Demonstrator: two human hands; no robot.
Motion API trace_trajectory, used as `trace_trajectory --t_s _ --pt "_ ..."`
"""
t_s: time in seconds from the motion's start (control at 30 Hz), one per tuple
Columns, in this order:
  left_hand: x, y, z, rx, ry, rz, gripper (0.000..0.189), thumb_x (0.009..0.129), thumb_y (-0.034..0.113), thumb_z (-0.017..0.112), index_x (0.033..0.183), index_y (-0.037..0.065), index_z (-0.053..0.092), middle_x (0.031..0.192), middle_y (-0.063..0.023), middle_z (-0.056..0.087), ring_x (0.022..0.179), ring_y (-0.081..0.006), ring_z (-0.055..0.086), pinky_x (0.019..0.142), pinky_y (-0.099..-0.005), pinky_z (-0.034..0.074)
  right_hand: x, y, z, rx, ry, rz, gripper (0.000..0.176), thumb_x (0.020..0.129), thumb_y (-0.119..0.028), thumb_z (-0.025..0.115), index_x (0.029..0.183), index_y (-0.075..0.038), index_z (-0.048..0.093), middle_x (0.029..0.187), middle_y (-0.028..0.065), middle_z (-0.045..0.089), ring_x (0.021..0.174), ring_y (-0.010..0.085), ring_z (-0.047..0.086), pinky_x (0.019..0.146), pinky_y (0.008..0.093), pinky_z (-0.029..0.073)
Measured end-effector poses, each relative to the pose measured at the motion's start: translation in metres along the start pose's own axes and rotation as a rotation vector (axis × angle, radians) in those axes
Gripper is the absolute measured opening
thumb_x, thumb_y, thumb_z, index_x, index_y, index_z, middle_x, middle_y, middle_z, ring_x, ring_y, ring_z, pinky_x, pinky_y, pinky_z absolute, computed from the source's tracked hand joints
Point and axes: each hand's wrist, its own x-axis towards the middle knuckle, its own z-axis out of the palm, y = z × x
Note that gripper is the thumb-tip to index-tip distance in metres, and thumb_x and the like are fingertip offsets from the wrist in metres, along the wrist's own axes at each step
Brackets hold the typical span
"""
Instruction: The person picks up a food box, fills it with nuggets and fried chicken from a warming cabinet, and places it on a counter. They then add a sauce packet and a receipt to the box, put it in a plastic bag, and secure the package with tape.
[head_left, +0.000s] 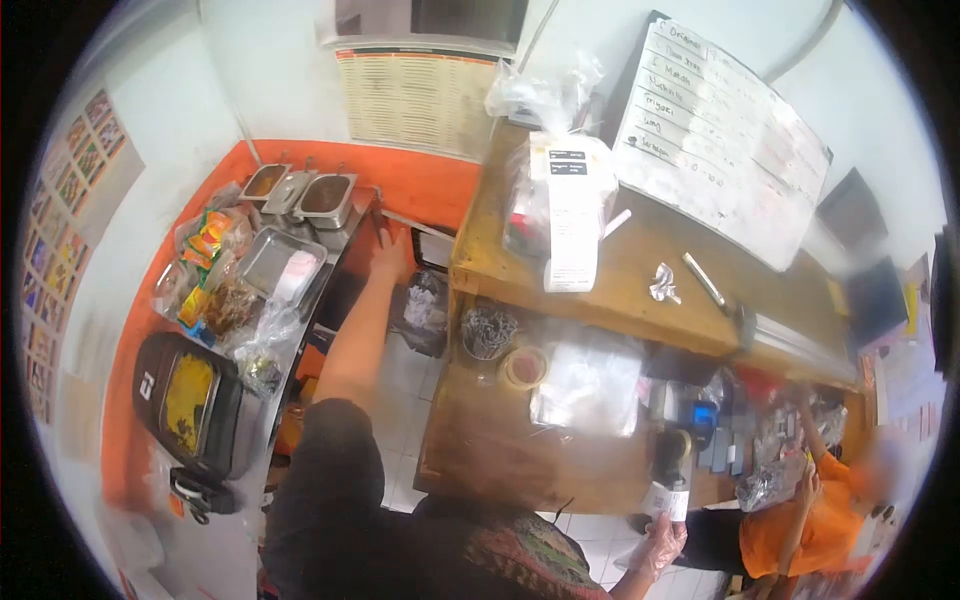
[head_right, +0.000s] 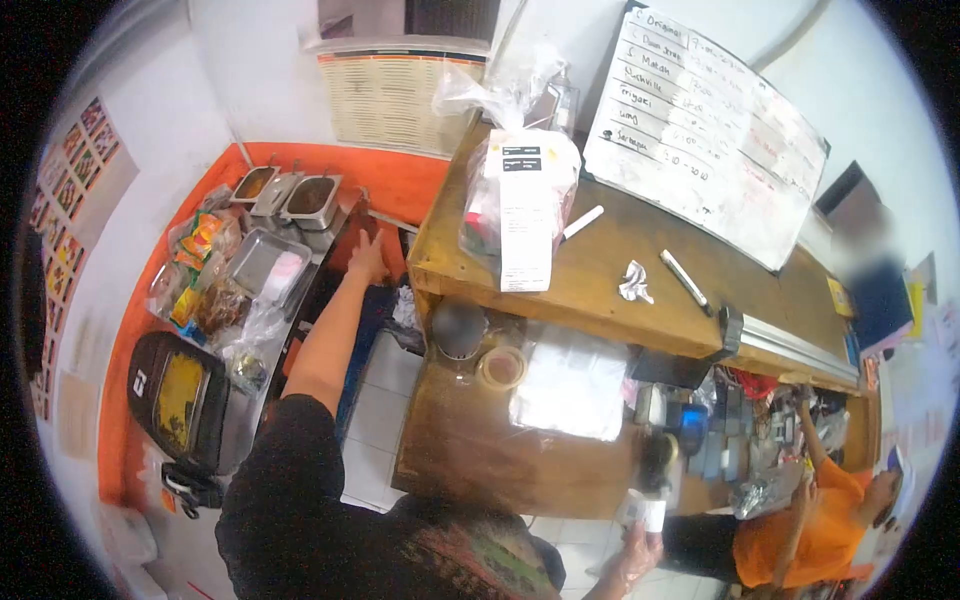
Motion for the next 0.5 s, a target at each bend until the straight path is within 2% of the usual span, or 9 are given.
trace_trajectory --t_s 0.07,0.13,0.17,0.27,0.3,0.33,0.4,0.47,0.5 --pt "0.016 0.001 0.005 -0.058 0.278 -0.033 0.045 0.097 0.036 0.048 0.089 0.000 0.074 0.094 -0.0209 0.072 0.092 -0.0369 0.071 0.082 -0.0488 0.056 -0.007 0.004 0.006 -0.045 -0.004 -0.021 0.029 0.088 -0.020 0.073 0.106 0.001 0.063 0.081 0.0010 0.059 0.073 0.0118 0.053 0.067 0.0277 0.043" --pt "-0.005 0.036 -0.063 -0.050 0.230 0.005 0.046 0.098 0.033 0.047 0.080 0.000 0.073 0.084 -0.0207 0.071 0.090 -0.0362 0.071 0.081 -0.0480 0.055 -0.012 0.000 0.024 -0.038 -0.006 -0.082 0.030 0.089 -0.015 0.070 0.114 0.002 0.068 0.098 0.0048 0.067 0.087 0.0144 0.061 0.078 0.0292 0.048" --pt "-0.025 0.061 -0.089 -0.356 0.371 -0.145 0.045 0.099 0.029 0.049 0.073 -0.001 0.071 0.075 -0.0194 0.069 0.081 -0.0356 0.070 0.073 -0.0462 0.053 -0.017 -0.022 0.035 -0.090 -0.084 -0.020 0.031 0.086 -0.012 0.072 0.114 0.002 0.068 0.106 0.0057 0.068 0.092 0.0141 0.062 0.082 0.0298 0.048" --pt "-0.127 0.135 -0.159 -0.853 0.662 0.099 0.040 0.098 0.024 0.053 0.065 0.001 0.058 0.067 -0.0131 0.059 0.068 -0.0300 0.056 0.065 -0.0427 0.042 -0.016 -0.032 0.054 0.020 -0.337 -0.045 0.041 0.084 -0.017 0.073 0.119 0.003 0.065 0.113 0.0099 0.069 0.103 0.0170 0.063 0.092 0.0351 0.048" --pt "-0.168 0.163 -0.173 -0.933 0.675 0.287 0.037 0.099 0.015 0.052 0.065 0.001 0.054 0.068 -0.0087 0.052 0.065 -0.0193 0.050 0.063 -0.0328 0.040 -0.014 -0.044 0.051 -0.705 -0.370 -0.383 0.046 0.085 -0.025 0.074 0.121 0.001 0.063 0.111 0.0117 0.070 0.102 0.0181 0.065 0.091 0.0359 0.050" --pt "-0.208 0.187 -0.172 -1.172 0.528 0.464 0.028 0.095 0.014 0.054 0.070 0.003 0.059 0.075 -0.0090 0.057 0.071 -0.0221 0.053 0.066 -0.0344 0.041 -0.016 -0.082 0.070 -0.558 -0.526 -0.010 0.050 0.086 -0.031 0.074 0.124 -0.001 0.062 0.113 0.0144 0.070 0.104 0.0224 0.066 0.092 0.0363 0.051" --pt "-0.260 0.242 -0.191 -1.006 0.201 1.041 0.017 0.086 0.017 0.067 0.098 0.004 0.067 0.096 -0.0112 0.067 0.088 -0.0299 0.060 0.083 -0.0432 0.045 -0.005 -0.091 0.090 -0.917 -0.734 -0.187 0.051 0.088 -0.034 0.072 0.125 -0.001 0.062 0.108 0.0154 0.071 0.101 0.0239 0.068 0.088 0.0348 0.054" --pt "-0.298 0.296 -0.186 -1.109 -0.190 1.270 0.026 0.085 0.017 0.070 0.109 0.005 0.067 0.103 -0.0125 0.069 0.098 -0.0326 0.064 0.095 -0.0459 0.044 0.007 -0.084 0.090 -0.428 -0.934 -0.143 0.045 0.091 -0.030 0.069 0.126 -0.003 0.063 0.104 0.0151 0.072 0.087 0.0230 0.070 0.077 0.0340 0.056" --pt "-0.303 0.304 -0.171 -1.102 -0.456 1.235 0.027 0.085 0.017 0.070 0.109 0.005 0.067 0.103 -0.0128 0.070 0.099 -0.0321 0.064 0.096 -0.0452 0.045 0.010 -0.101 0.093 -0.631 -0.952 -0.211 0.042 0.090 -0.029 0.069 0.124 -0.005 0.065 0.101 0.0142 0.072 0.086 0.0219 0.070 0.075 0.0343 0.056"
